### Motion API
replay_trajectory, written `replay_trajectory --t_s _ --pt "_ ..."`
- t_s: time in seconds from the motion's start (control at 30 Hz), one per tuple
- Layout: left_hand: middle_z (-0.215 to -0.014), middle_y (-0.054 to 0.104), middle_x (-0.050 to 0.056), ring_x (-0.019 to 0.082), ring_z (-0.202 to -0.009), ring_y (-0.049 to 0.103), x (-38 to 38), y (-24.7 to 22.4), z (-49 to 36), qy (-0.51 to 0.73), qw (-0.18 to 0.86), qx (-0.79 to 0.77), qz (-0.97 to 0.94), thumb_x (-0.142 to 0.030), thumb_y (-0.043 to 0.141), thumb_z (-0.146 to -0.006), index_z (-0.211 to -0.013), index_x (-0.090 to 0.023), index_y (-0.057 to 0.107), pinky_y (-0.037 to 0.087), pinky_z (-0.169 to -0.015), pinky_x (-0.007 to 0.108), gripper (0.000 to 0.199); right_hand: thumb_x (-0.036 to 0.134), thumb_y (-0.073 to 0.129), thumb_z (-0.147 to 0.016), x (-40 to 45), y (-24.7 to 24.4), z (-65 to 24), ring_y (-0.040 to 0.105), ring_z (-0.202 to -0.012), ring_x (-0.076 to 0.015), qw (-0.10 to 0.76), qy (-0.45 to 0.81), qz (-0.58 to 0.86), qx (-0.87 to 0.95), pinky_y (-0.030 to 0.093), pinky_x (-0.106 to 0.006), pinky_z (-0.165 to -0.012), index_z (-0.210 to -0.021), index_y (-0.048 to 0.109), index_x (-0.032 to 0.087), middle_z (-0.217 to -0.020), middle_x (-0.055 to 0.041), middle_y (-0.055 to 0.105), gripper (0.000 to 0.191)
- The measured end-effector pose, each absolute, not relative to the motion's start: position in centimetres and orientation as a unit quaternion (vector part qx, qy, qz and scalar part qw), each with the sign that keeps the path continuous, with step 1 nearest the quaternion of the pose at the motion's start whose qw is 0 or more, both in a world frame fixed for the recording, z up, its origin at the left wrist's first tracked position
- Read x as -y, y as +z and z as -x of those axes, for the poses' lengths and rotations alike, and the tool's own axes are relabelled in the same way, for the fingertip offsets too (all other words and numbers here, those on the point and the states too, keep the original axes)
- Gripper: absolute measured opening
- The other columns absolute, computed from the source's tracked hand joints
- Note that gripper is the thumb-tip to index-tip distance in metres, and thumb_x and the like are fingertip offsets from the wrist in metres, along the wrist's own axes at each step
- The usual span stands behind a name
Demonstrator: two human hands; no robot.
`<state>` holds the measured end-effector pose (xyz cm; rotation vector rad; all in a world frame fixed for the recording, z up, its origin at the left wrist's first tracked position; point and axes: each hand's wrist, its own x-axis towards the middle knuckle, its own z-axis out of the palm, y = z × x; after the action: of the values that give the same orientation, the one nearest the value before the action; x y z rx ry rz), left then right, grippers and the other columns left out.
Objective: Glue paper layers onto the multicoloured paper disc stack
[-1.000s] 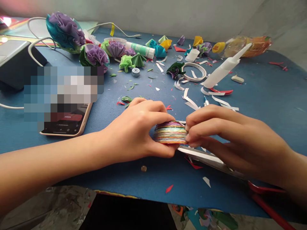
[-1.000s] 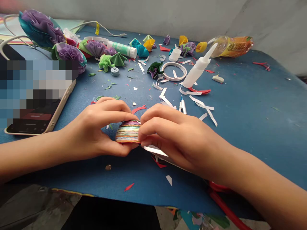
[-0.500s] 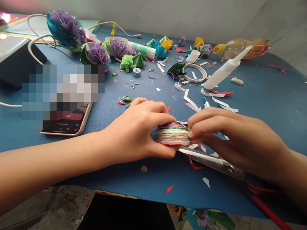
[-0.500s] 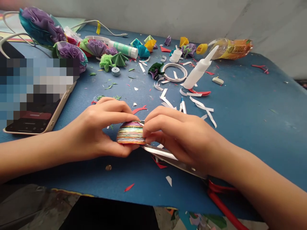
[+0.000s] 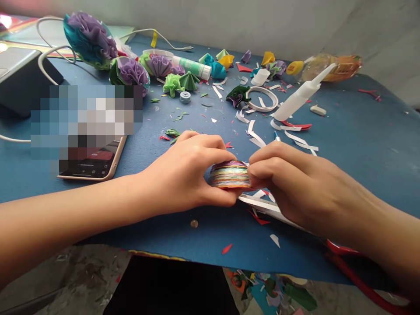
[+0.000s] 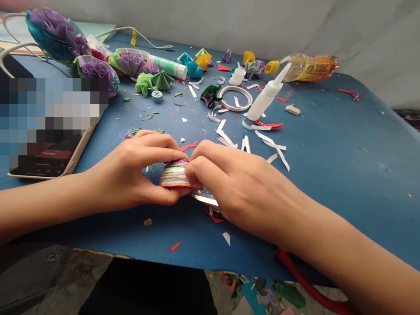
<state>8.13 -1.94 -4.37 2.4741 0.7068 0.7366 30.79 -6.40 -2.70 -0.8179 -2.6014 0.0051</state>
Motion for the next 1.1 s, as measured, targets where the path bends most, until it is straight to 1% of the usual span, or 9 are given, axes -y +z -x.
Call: replay_trajectory --t_s 0.07,0.2,0.33,0.43,0.67,0.77,0.93,1.03,1.1 --pt "-0.093 0.071 0.006 0.021 -0.089 0.065 2.0 -4.4 -8.1 0.265 0.231 -0.254 -0.901 -0.019 0.078 -0.077 -0.107 -0.011 0.081 0.039 -0.085 0.035 0.032 -0.002 0.038 -0.094 6.4 -2.9 -30.7 0.051 -0.069 -0.0149 0.201 0.011 0.302 0.932 0.044 -0.026 -0.061 -0.095 0.044 0.021 -0.090 -0.0025 0.053 0.023" --pt "-0.096 0.072 0.006 0.021 -0.091 0.066 2.2 -4.4 -7.9 0.263 0.221 -0.251 -0.905 -0.019 0.077 -0.077 -0.106 -0.010 0.081 0.037 -0.089 0.036 0.031 -0.005 0.037 -0.082 6.3 -3.1 -30.7 0.050 -0.076 -0.0156 0.199 0.087 0.300 0.929 0.043 -0.023 -0.065 -0.093 0.040 0.021 -0.091 -0.0031 0.048 0.028" --pt "-0.097 0.072 0.006 0.020 -0.094 0.066 2.4 -4.4 -7.8 0.263 0.217 -0.257 -0.904 -0.019 0.075 -0.078 -0.107 -0.010 0.080 0.035 -0.094 0.036 0.031 -0.006 0.037 -0.082 6.3 -3.5 -30.8 0.048 -0.078 -0.0155 0.214 0.105 0.297 0.925 0.041 -0.023 -0.066 -0.094 0.039 0.021 -0.092 -0.0030 0.046 0.030" --pt "-0.098 0.072 0.005 0.021 -0.095 0.066 2.5 -4.6 -7.9 0.261 0.211 -0.266 -0.904 -0.022 0.075 -0.079 -0.108 -0.010 0.078 0.034 -0.094 0.035 0.032 -0.005 0.038 -0.084 6.5 -3.9 -30.8 0.047 -0.079 -0.0160 0.226 0.120 0.299 0.919 0.041 -0.025 -0.066 -0.094 0.038 0.021 -0.092 -0.0034 0.046 0.028" --pt "-0.099 0.072 0.004 0.021 -0.097 0.066 3.2 -5.2 -8.0 0.277 0.189 -0.286 -0.898 -0.029 0.072 -0.081 -0.106 -0.009 0.073 0.033 -0.097 0.034 0.032 -0.006 0.037 -0.074 6.9 -3.9 -31.2 0.045 -0.081 -0.0149 0.227 0.155 0.304 0.912 0.041 -0.023 -0.070 -0.094 0.038 0.021 -0.093 -0.0018 0.046 0.034" --pt "-0.099 0.072 0.005 0.022 -0.097 0.067 3.4 -5.2 -7.9 0.275 0.183 -0.284 -0.900 -0.029 0.070 -0.082 -0.107 -0.009 0.073 0.033 -0.097 0.035 0.032 -0.006 0.037 -0.077 6.9 -3.5 -31.3 0.046 -0.079 -0.0142 0.221 0.163 0.308 0.911 0.042 -0.022 -0.069 -0.093 0.038 0.021 -0.093 -0.0015 0.046 0.032" --pt "-0.100 0.073 0.006 0.023 -0.097 0.067 3.3 -5.0 -7.9 0.273 0.178 -0.276 -0.904 -0.029 0.071 -0.082 -0.108 -0.009 0.074 0.034 -0.097 0.036 0.034 -0.007 0.035 -0.080 6.7 -2.4 -31.4 0.051 -0.076 -0.0120 0.167 0.179 0.305 0.920 0.049 -0.018 -0.068 -0.092 0.040 0.022 -0.091 -0.0012 0.049 0.032" --pt "-0.100 0.074 0.007 0.023 -0.095 0.067 3.0 -5.1 -7.8 0.276 0.183 -0.292 -0.897 -0.031 0.070 -0.083 -0.104 -0.010 0.075 0.036 -0.094 0.037 0.030 -0.004 0.037 -0.089 6.6 -2.2 -31.8 0.053 -0.074 -0.0099 0.195 0.195 0.303 0.912 0.051 -0.017 -0.067 -0.093 0.043 0.023 -0.091 0.0002 0.051 0.028" --pt "-0.097 0.073 0.006 0.022 -0.091 0.066 2.8 -5.2 -7.8 0.283 0.193 -0.297 -0.891 -0.033 0.071 -0.083 -0.101 -0.011 0.076 0.037 -0.091 0.036 0.028 0.002 0.042 -0.097 6.4 -2.3 -32.2 0.059 -0.079 -0.0099 0.233 0.185 0.310 0.903 0.053 -0.017 -0.073 -0.099 0.048 0.024 -0.095 0.0009 0.056 0.023"
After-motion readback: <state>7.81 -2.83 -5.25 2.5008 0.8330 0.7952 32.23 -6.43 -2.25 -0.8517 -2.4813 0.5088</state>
